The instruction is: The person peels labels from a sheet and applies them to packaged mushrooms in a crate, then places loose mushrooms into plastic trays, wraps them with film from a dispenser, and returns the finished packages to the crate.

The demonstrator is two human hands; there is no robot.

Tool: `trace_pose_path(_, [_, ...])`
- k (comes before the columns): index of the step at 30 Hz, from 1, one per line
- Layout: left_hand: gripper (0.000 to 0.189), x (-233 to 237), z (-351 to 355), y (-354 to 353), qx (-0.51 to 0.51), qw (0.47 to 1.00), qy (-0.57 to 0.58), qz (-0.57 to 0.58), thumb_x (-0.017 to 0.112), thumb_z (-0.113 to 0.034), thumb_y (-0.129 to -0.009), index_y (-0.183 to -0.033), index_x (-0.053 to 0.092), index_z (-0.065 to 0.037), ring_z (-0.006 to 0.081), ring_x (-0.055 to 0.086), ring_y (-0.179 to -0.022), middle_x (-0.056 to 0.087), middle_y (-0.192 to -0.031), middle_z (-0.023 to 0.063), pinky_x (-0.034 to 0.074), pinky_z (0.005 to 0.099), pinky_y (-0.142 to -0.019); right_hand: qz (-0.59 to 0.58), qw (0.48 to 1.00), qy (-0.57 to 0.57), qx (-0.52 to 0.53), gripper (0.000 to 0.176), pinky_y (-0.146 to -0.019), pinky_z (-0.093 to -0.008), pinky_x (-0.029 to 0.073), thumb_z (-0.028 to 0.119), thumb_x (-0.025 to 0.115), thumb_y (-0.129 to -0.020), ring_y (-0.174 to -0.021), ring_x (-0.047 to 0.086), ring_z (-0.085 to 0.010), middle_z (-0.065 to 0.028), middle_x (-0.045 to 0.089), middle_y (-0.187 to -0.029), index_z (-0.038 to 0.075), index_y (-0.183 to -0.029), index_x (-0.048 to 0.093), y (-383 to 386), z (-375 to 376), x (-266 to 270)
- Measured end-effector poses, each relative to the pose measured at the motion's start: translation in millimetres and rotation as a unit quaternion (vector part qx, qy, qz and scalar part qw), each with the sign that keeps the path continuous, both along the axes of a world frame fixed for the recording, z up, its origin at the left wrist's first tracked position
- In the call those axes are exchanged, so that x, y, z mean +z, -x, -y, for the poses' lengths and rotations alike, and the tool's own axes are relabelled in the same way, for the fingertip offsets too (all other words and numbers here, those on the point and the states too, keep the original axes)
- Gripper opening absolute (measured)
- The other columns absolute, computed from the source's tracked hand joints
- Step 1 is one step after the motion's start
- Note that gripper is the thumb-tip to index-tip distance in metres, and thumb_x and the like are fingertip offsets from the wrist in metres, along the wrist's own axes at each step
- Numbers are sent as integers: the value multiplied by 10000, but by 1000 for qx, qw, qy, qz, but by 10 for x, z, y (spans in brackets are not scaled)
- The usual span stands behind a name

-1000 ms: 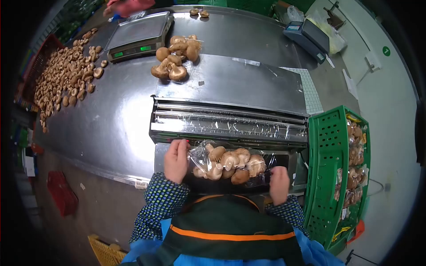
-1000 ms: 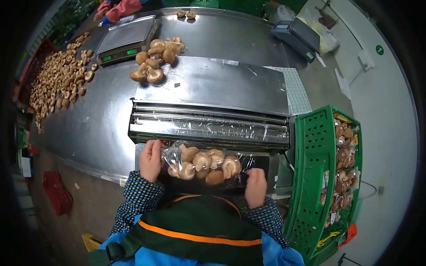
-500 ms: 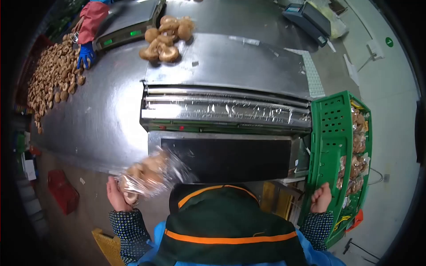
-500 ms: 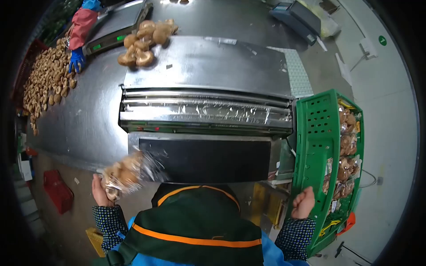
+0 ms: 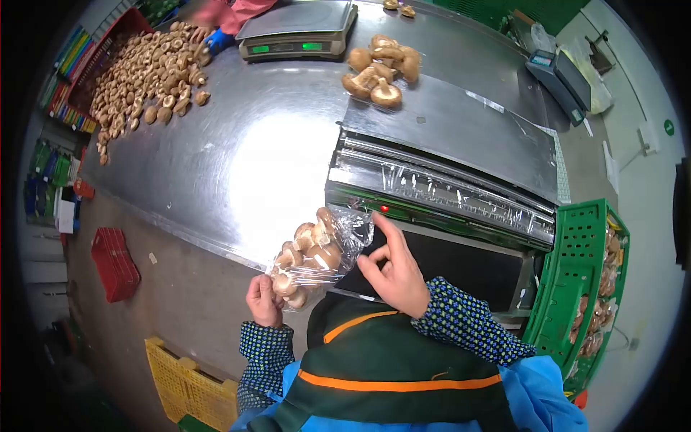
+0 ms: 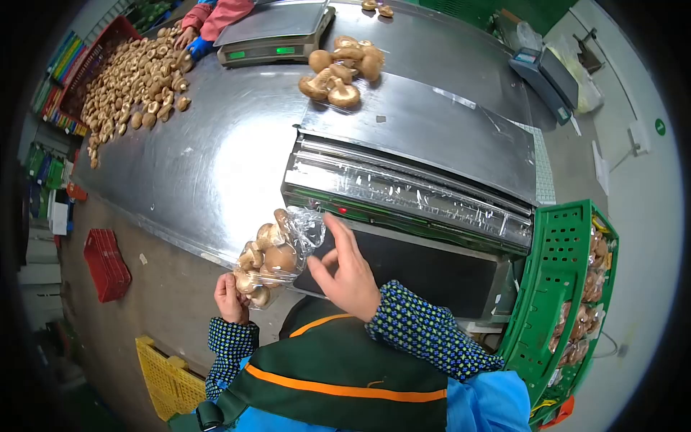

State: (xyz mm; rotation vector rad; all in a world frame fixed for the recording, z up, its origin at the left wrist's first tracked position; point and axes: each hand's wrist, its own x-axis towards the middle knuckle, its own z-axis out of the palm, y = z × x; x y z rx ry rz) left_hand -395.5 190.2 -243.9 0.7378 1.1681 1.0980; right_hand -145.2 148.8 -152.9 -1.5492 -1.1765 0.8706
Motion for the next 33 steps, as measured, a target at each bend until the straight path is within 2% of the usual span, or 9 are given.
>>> trace_pose_path(7, [185,-31,-65,46,-32,999,-1,29,472,-202,-927,-828,509,-51,26,263,-369,370,-503,-47,194,192,-331,114,993,-25,-10,185,-539,-280,429,133,509,-869,-547,507,-148,-78,537,-764,-5,-989,535,-59,-201,-199])
trace_pose_path(8, [182,-34,-84,62,-36,998,-18,40,469,-197,-929,-823,505,-53,28,253,-372,356,-504,-49,193,193,-332,-48,992,100,-65,180,-504,-256,407,152,454,-913,-530,466,-90,-43,516,-672,3,-888,552,-113,-113,-188])
trace_pose_path(13, [182,114,-139,48,-40,997,7,58,466,-179,-929,-791,481,-62,31,245,-383,339,-519,-45,193,194,-332,-211,964,112,-116,182,-531,-207,388,170,482,-913,-577,450,-53,-11,510,-762,14,-915,576,-249,-123,-36])
trace_pose_path(15, [179,79,-167,68,-45,998,12,52,469,-172,-927,-781,472,-69,31,247,-380,339,-519,-46,191,195,-329,-32,995,94,-13,207,-618,-214,414,205,543,-884,-650,477,-73,-17,513,-800,8,-902,602,-171,-221,-148])
trace_pose_path(19, [191,54,-173,102,-25,998,28,55,458,-205,-932,-777,465,-93,34,250,-375,336,-519,-49,178,196,-326,-200,961,144,-124,165,-649,-222,416,196,590,-852,-686,481,-83,-1,499,-770,36,-887,608,-82,-212,-172])
trace_pose_path(24, [198,425,-182,-14,-2,977,145,155,425,-258,-944,-790,434,-134,36,217,-378,280,-530,-51,140,170,-311,-533,772,57,-341,137,-537,-246,374,152,424,-920,-584,422,-94,-23,492,-767,46,-913,510,-293,36,113])
trace_pose_path(27, [191,695,-169,-194,-16,961,230,154,429,-260,-943,-797,434,-136,34,239,-394,298,-543,-52,147,172,-311,-606,734,29,-304,150,-496,-236,346,164,421,-924,-551,385,-87,-23,457,-745,49,-857,487,-622,568,74])
trace_pose_path(31, [192,862,-76,-370,-62,959,254,107,447,-263,-935,-806,447,-121,38,260,-401,314,-550,-47,172,171,-308,-744,583,-7,-328,198,-413,-203,275,189,422,-931,-499,329,-75,16,390,-650,51,-794,463,-815,1225,115])
trace_pose_path(33, [197,800,5,-430,-80,954,266,109,445,-266,-935,-809,453,-115,39,272,-397,320,-544,-40,178,172,-305,-665,619,18,-417,189,-396,-200,272,185,436,-925,-492,325,-73,23,391,-647,70,-775,454,-795,1529,61])
